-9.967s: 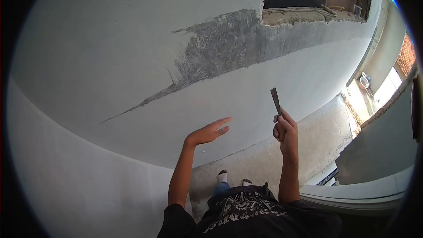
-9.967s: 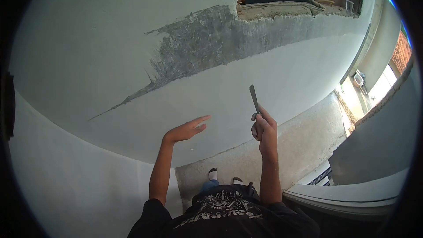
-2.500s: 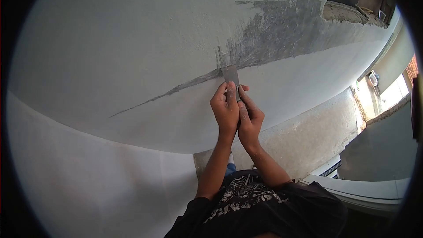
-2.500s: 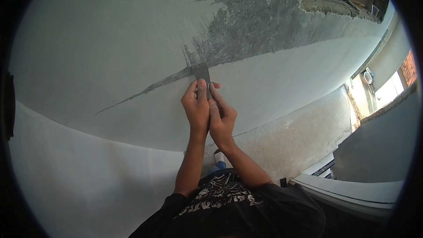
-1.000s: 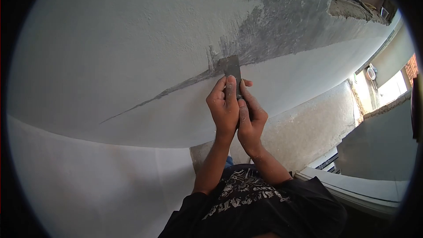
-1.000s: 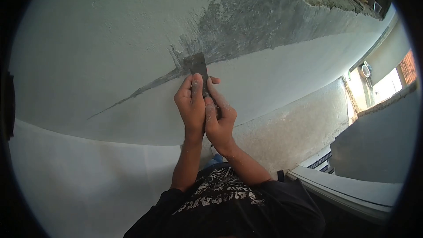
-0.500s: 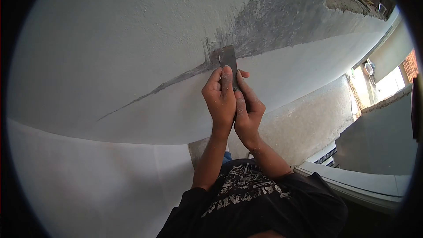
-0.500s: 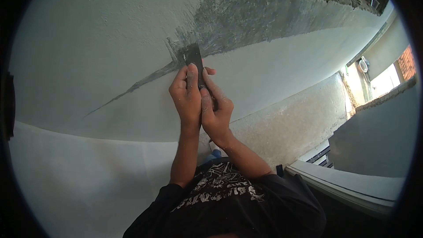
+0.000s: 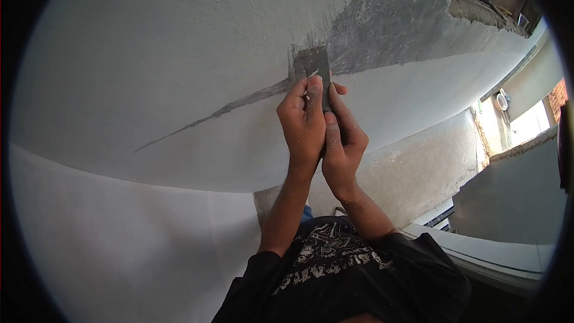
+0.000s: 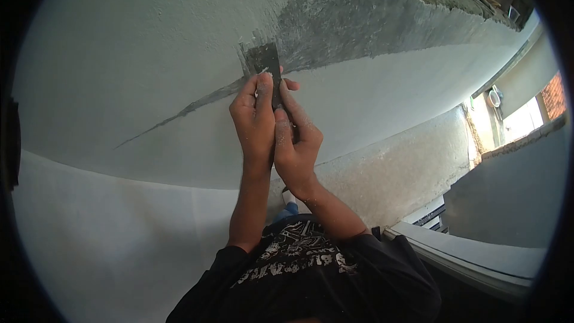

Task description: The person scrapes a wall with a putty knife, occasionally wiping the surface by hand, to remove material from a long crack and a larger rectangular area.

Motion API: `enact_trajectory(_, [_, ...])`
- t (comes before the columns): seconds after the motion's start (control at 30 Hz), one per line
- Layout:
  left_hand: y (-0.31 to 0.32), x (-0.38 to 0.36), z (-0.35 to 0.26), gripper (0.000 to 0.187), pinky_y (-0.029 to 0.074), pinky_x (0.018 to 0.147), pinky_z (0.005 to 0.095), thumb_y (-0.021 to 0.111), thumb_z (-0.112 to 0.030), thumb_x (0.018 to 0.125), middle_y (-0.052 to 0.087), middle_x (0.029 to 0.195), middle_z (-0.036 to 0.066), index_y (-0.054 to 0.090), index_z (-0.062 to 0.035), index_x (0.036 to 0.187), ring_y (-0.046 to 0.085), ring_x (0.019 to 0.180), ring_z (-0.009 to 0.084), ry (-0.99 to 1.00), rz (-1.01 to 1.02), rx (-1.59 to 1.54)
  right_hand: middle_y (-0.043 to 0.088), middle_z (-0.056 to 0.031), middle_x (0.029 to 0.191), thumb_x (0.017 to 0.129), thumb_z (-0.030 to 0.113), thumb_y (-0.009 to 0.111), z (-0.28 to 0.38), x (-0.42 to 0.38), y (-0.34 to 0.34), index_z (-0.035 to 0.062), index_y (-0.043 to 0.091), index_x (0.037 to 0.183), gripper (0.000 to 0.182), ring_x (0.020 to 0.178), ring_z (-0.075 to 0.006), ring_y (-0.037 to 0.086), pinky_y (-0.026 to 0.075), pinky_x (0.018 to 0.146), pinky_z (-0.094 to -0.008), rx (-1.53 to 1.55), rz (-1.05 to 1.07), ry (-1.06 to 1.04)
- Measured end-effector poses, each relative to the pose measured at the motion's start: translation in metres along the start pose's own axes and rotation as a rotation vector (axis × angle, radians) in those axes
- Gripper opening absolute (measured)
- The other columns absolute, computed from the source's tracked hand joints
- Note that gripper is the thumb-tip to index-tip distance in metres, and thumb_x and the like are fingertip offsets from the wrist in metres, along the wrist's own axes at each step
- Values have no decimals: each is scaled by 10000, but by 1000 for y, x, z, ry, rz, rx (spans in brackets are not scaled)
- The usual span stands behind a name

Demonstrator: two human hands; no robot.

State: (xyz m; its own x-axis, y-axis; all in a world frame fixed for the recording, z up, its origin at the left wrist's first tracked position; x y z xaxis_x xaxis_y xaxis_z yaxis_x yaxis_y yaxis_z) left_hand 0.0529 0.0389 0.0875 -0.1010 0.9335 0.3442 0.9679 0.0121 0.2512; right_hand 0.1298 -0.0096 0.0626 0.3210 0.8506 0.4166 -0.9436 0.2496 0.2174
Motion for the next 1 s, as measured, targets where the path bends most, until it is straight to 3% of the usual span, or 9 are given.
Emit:
enact_trajectory(0.13, [2, 6, -7, 310, 479, 582, 228, 502, -232, 1041, 705, 835, 102, 665, 30, 1016, 579, 662, 67, 49, -4, 49, 570, -232, 1352, 980, 48, 473, 2, 8, 3, -98, 486, 1374, 421, 1223, -246, 567, 433, 1028, -332, -7, -24, -161])
enact_trajectory(0.2, [4, 5, -17, 313, 484, 584, 227, 501, -235, 1041, 709, 843, 103, 668, 29, 1020, 586, 658, 69, 2, 14, 17, 668, -197, 1184, 954, 38, 486, 12, 5, 1, -57, 507, 1382, 438, 932, -120, 628, 490, 784, -232, -41, -39, -85])
enact_trajectory(0.37, [5, 5, -11, 309, 486, 575, 228, 493, -219, 1040, 708, 838, 118, 664, 38, 1018, 595, 649, 78, 34, -3, 44, 688, -194, 1119, 961, 52, 501, 8, 7, -1, -62, 516, 1371, 426, 963, -136, 639, 494, 813, -239, -48, -50, -162])
enact_trajectory(0.57, [4, -4, -10, 284, 483, 566, 234, 490, -189, 1035, 707, 820, 123, 661, 34, 994, 591, 630, 84, -9, -14, 38, 683, -194, 1136, 962, 46, 496, 5, -5, -7, -64, 514, 1372, 425, 964, -143, 639, 493, 834, -246, -45, -26, -60])
enact_trajectory(0.67, [3, 4, -4, 287, 477, 560, 236, 489, -200, 1037, 706, 832, 119, 654, 30, 990, 575, 613, 78, 45, 2, 65, 684, -174, 1129, 960, 34, 499, 0, 7, -3, -57, 516, 1374, 424, 928, -120, 625, 489, 815, -233, -64, -45, -200])
enact_trajectory(0.73, [8, 7, -29, 296, 475, 560, 237, 493, -221, 1041, 706, 841, 113, 651, 24, 989, 569, 606, 74, 11, 29, -7, 683, -161, 1130, 959, 29, 497, 25, 7, 2, -53, 519, 1374, 424, 927, -113, 618, 487, 818, -231, 44, -13, -88])
enact_trajectory(0.83, [1, 1, -3, 318, 483, 543, 235, 516, -243, 1038, 716, 794, 103, 652, 12, 903, 610, 620, 80, 23, 5, 25, 687, -116, 1050, 956, 28, 498, 6, -2, -2, -48, 531, 1366, 418, 863, -83, 596, 473, 756, -205, -8, -52, -96])
enact_trajectory(0.93, [7, 9, -22, 305, 471, 566, 233, 502, -243, 1041, 702, 844, 102, 645, 23, 998, 565, 630, 67, 140, 22, 23, 670, -63, 940, 957, 36, 503, 20, 17, 6, -44, 541, 1360, 413, 783, -58, 549, 443, 686, -191, 7, -73, -188])
enact_trajectory(1.0, [5, 6, -21, 301, 473, 582, 228, 499, -246, 1043, 700, 856, 99, 633, 21, 1001, 574, 662, 68, 17, 51, -49, 644, -32, 875, 957, 42, 508, 20, 8, 4, -39, 546, 1359, 411, 742, -45, 511, 421, 650, -188, 8, -61, -95])
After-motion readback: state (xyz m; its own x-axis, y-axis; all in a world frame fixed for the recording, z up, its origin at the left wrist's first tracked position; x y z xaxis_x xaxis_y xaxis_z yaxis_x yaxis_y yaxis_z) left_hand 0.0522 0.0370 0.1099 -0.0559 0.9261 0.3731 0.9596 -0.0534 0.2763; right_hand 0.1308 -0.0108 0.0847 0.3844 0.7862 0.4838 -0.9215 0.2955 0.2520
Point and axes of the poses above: each hand's wrist, its own x-axis towards the middle knuckle, its own y-axis out of the palm, z = x × y, the point moved 5 cm from there along x, towards the middle knuckle
